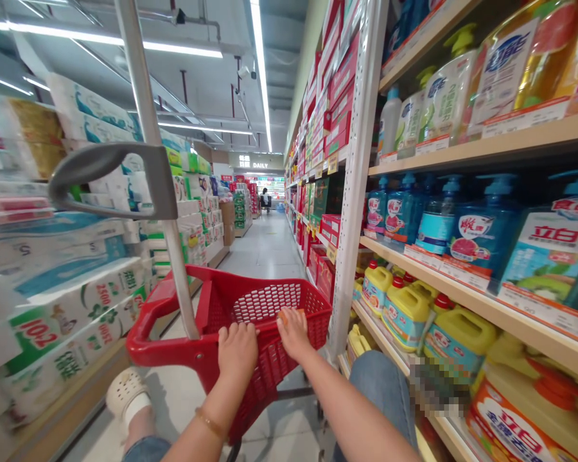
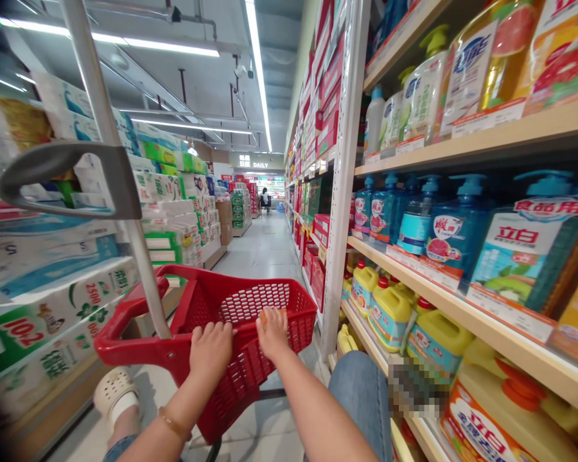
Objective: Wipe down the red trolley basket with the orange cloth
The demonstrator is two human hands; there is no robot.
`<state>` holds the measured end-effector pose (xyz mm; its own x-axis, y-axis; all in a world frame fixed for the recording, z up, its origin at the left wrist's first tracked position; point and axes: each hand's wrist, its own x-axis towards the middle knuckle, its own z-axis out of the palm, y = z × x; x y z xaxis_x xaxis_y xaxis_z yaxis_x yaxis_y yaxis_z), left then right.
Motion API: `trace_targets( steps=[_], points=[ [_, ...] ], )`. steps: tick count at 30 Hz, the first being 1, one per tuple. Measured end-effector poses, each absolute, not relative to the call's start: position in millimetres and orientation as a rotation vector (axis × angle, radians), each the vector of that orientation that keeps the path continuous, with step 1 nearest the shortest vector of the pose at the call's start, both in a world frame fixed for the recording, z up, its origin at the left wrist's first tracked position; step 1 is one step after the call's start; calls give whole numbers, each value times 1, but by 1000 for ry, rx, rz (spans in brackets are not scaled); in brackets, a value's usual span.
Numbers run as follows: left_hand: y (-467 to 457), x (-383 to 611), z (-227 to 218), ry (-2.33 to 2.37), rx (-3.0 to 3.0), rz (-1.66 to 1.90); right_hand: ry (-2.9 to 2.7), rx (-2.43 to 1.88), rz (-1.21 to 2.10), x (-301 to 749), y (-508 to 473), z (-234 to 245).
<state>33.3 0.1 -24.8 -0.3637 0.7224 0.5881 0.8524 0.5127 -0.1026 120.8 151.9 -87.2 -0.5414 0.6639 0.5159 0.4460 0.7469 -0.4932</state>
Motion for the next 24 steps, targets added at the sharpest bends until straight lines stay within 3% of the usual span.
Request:
trace_targets(
  steps=[6,10,12,18,24],
  points=[
    [-18,43,5,-1980,-1461,-565,-2253,-598,437,119,149,-89],
    [-65,17,38,-1808,-1044,-756,-2240,-746,466,131,170,-85],
    [-82,1,44,-1867,-869,-709,-2231,-749,508,129,164,-84],
    [-89,-5,30,-1962,-1084,-240,-2189,-562,556,117,110,-82],
    [-88,11,30,-1965,-1236,-338,-2152,-600,524,121,121,-80]
  ],
)
